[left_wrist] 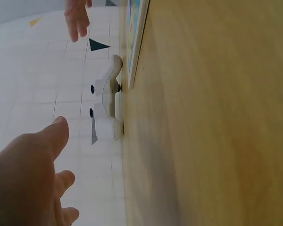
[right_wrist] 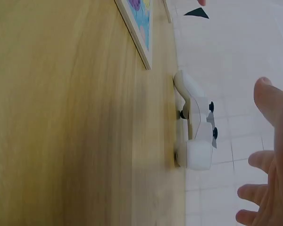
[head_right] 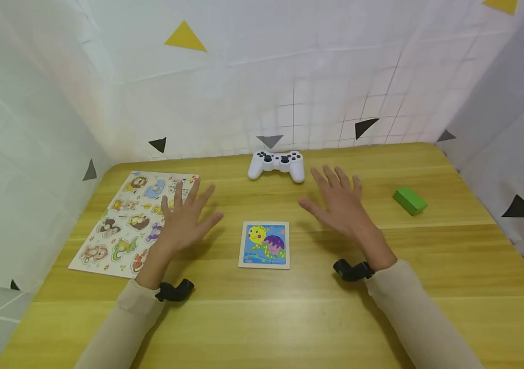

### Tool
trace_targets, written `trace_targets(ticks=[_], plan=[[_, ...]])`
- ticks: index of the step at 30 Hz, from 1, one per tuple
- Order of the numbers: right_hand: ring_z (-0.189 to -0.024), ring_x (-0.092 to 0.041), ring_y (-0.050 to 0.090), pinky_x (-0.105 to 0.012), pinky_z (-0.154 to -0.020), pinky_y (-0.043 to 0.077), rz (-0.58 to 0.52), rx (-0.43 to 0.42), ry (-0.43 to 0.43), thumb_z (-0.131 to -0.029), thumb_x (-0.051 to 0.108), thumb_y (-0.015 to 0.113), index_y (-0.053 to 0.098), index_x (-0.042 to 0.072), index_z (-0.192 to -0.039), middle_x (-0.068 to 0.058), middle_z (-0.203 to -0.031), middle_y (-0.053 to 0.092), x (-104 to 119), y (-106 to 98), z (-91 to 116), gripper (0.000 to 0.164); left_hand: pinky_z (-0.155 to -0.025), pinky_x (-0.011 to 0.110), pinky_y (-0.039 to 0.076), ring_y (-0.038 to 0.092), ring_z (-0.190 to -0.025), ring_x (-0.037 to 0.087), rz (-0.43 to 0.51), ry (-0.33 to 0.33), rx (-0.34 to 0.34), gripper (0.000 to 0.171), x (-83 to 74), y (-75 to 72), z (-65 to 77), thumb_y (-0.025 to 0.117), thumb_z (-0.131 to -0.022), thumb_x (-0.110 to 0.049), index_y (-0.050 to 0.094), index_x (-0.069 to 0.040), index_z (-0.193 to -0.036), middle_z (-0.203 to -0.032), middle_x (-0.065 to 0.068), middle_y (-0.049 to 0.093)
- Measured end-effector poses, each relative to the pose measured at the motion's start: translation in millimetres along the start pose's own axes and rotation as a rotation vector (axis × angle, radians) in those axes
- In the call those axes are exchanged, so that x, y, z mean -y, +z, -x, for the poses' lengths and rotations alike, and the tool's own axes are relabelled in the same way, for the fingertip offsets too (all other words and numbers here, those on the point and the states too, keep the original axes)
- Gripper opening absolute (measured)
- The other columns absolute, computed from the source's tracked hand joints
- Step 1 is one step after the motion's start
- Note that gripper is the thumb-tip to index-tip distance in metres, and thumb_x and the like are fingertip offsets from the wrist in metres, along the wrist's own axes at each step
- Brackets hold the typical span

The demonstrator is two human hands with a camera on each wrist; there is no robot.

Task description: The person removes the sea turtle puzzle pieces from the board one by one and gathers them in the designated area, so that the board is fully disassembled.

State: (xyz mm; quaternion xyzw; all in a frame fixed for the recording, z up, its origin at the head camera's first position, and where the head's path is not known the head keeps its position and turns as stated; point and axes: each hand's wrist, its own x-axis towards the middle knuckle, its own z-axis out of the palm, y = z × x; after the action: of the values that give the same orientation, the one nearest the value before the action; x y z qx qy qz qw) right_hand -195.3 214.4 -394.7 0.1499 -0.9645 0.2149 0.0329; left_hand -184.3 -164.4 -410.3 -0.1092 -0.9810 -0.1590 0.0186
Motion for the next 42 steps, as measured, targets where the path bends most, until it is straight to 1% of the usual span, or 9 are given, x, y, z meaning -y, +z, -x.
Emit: trace_targets(ticks=[5, 10, 13, 15, 18, 21, 27, 35, 42], plan=[[-0.154, -0.049, 0.014, -0.072, -0.117, 0.003, -0.04, 0.043, -0.088, -0.098, 0.059, 0.056, 0.022, 0.02, -0.164, -0.019, -0.169, 0.02, 4.7, 8.4, -2.2, 0.084, -0.115, 0.077, -0.011, -0.019, -0.156, 0.042, 0.011, 0.048, 0.025, 0.077, -5.9, 4.2, 1.1, 0.043, -0.096, -0.073, 0.022, -0.04, -0.162, -0.174, 0.004, 0.004], [-0.149, -0.047, 0.023, -0.07, -0.116, 0.009, -0.06, 0.114, -0.144, -0.097, 0.056, 0.06, 0.028, 0.019, -0.162, -0.019, -0.165, 0.03, 10.1, 20.5, -2.3, 0.081, -0.115, 0.079, -0.004, -0.006, -0.157, 0.048, -0.002, 0.121, 0.045, 0.078, -11.7, 10.6, 3.4, 0.047, -0.095, -0.072, 0.026, -0.038, -0.161, -0.173, 0.006, 0.01], [-0.147, -0.045, 0.027, -0.069, -0.114, 0.015, -0.075, 0.155, -0.159, -0.095, 0.057, 0.064, 0.034, 0.02, -0.16, -0.017, -0.162, 0.035, 15.5, 26.9, -2.9, 0.08, -0.116, 0.078, 0.0, 0.0, -0.157, 0.05, 0.006, 0.17, 0.097, 0.078, -15.7, 14.2, 5.7, 0.048, -0.094, -0.071, 0.026, -0.038, -0.161, -0.173, 0.006, 0.013], [-0.144, -0.042, 0.031, -0.068, -0.112, 0.019, -0.082, 0.171, -0.175, -0.092, 0.057, 0.067, 0.04, 0.021, -0.157, -0.016, -0.158, 0.04, 19.8, 30.7, -3.8, 0.079, -0.117, 0.077, 0.001, 0.0, -0.157, 0.049, 0.024, 0.201, 0.142, 0.077, -18.0, 16.9, 7.1, 0.049, -0.094, -0.071, 0.026, -0.039, -0.161, -0.173, 0.006, 0.013], [-0.135, -0.038, 0.04, -0.063, -0.107, 0.026, -0.086, 0.188, -0.21, -0.089, 0.055, 0.073, 0.049, 0.021, -0.152, -0.015, -0.146, 0.051, 26.6, 35.9, -5.3, 0.075, -0.119, 0.074, -0.001, -0.001, -0.158, 0.047, 0.06, 0.233, 0.203, 0.078, -21.3, 21.2, 8.6, 0.052, -0.093, -0.071, 0.027, -0.041, -0.16, -0.173, 0.007, 0.014], [-0.123, -0.032, 0.046, -0.056, -0.1, 0.031, -0.094, 0.208, -0.244, -0.086, 0.051, 0.077, 0.059, 0.021, -0.143, -0.011, -0.132, 0.058, 32.9, 40.7, -6.9, 0.067, -0.12, 0.073, -0.002, -0.003, -0.158, 0.045, 0.084, 0.255, 0.239, 0.079, -25.5, 24.8, 9.7, 0.053, -0.091, -0.072, 0.029, -0.041, -0.16, -0.173, 0.007, 0.014], [-0.112, -0.026, 0.047, -0.046, -0.091, 0.031, -0.111, 0.238, -0.29, -0.084, 0.045, 0.081, 0.069, 0.023, -0.13, -0.004, -0.115, 0.06, 42.0, 47.4, -7.4, 0.052, -0.119, 0.074, -0.003, -0.003, -0.158, 0.046, 0.111, 0.278, 0.243, 0.079, -31.8, 31.7, 12.8, 0.057, -0.09, -0.072, 0.036, -0.037, -0.158, -0.172, 0.007, 0.017], [-0.104, -0.023, 0.048, -0.042, -0.085, 0.029, -0.125, 0.231, -0.334, -0.081, 0.04, 0.085, 0.07, 0.022, -0.125, -0.004, -0.107, 0.061, 44.9, 49.7, -3.7, 0.05, -0.118, 0.074, -0.002, -0.002, -0.158, 0.045, 0.065, 0.286, 0.222, 0.08, -31.7, 40.7, 14.1, 0.057, -0.088, -0.075, 0.037, -0.038, -0.157, -0.172, 0.004, 0.016], [-0.1, -0.02, 0.047, -0.041, -0.085, 0.028, -0.134, 0.275, -0.328, -0.08, 0.042, 0.087, 0.069, 0.022, -0.125, -0.001, -0.104, 0.061, 46.9, 47.0, -3.6, 0.052, -0.118, 0.074, -0.002, -0.002, -0.158, 0.044, 0.065, 0.284, 0.208, 0.082, -31.0, 42.6, 15.9, 0.06, -0.083, -0.077, 0.041, -0.039, -0.153, -0.172, 0.003, 0.016]])
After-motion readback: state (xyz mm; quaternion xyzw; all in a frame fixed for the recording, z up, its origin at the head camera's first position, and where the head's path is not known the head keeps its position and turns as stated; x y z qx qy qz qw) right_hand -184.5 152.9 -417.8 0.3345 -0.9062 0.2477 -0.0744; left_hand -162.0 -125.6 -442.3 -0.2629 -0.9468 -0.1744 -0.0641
